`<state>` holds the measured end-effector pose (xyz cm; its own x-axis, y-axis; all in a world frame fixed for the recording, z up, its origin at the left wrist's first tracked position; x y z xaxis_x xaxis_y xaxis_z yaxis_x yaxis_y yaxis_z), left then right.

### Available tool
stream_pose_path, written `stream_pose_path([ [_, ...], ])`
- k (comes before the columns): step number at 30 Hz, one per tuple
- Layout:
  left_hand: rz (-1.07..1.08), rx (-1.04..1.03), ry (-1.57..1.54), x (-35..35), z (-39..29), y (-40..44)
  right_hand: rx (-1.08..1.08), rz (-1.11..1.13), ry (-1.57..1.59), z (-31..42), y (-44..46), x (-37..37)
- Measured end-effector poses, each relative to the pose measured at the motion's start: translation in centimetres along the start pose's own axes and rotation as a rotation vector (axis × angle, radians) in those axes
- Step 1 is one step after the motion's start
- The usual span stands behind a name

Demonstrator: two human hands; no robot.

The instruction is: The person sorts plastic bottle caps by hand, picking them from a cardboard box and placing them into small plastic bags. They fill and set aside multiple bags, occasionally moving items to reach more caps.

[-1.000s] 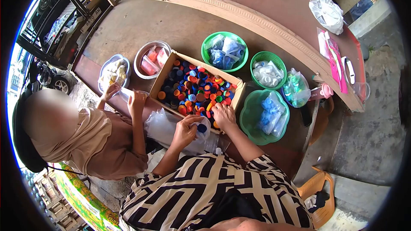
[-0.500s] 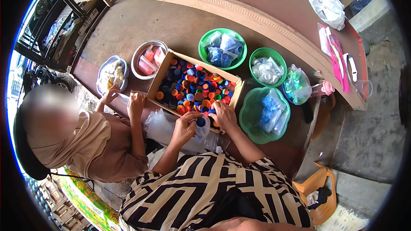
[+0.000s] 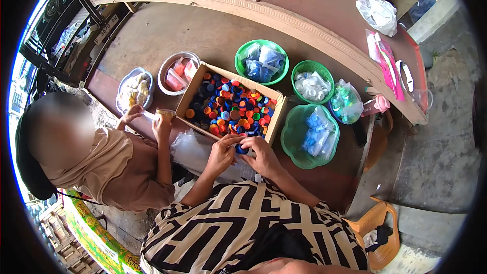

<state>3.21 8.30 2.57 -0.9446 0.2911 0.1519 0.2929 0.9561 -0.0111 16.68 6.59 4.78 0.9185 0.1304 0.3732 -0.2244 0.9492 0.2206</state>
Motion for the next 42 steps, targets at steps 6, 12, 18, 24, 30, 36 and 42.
stream_pose_path([
  [6,0.045,-0.052,0.017,-1.7,-0.9,-1.1,0.025,0.056,-0.511,1.1,-1.8,-0.4],
  [12,0.080,-0.154,0.258,-2.8,-0.7,-2.0,-0.011,0.058,-0.799,0.4,-3.4,-0.7],
  [18,0.045,-0.159,0.287,-1.9,-0.9,-2.2,-0.165,0.103,-0.231,-0.6,-2.3,1.6],
  [24,0.013,-0.030,0.118,0.8,-1.0,-1.8,-0.276,-0.019,-0.318,-7.6,1.2,2.4],
  [30,-0.059,0.019,0.127,2.4,-1.0,-0.8,-0.236,0.193,-0.827,-10.5,3.0,-3.9],
  [36,-0.049,0.034,0.136,2.2,-0.7,-0.4,-0.368,0.179,-0.684,-12.3,3.8,-4.0],
  [42,-0.035,0.039,0.097,1.8,0.2,0.6,-0.399,-0.144,-0.007,-6.6,4.1,2.0],
])
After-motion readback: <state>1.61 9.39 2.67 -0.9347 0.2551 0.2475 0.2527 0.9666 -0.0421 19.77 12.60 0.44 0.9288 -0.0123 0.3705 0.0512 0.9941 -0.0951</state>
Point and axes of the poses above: each hand's wrist, its own y-axis towards the middle knuckle, its own x-axis out of the back of the hand, z = x × y, the point moved 7 cm from there along y, towards the middle knuckle, and after that the axes turned 11 degrees about -x, right-handed, at the moved point
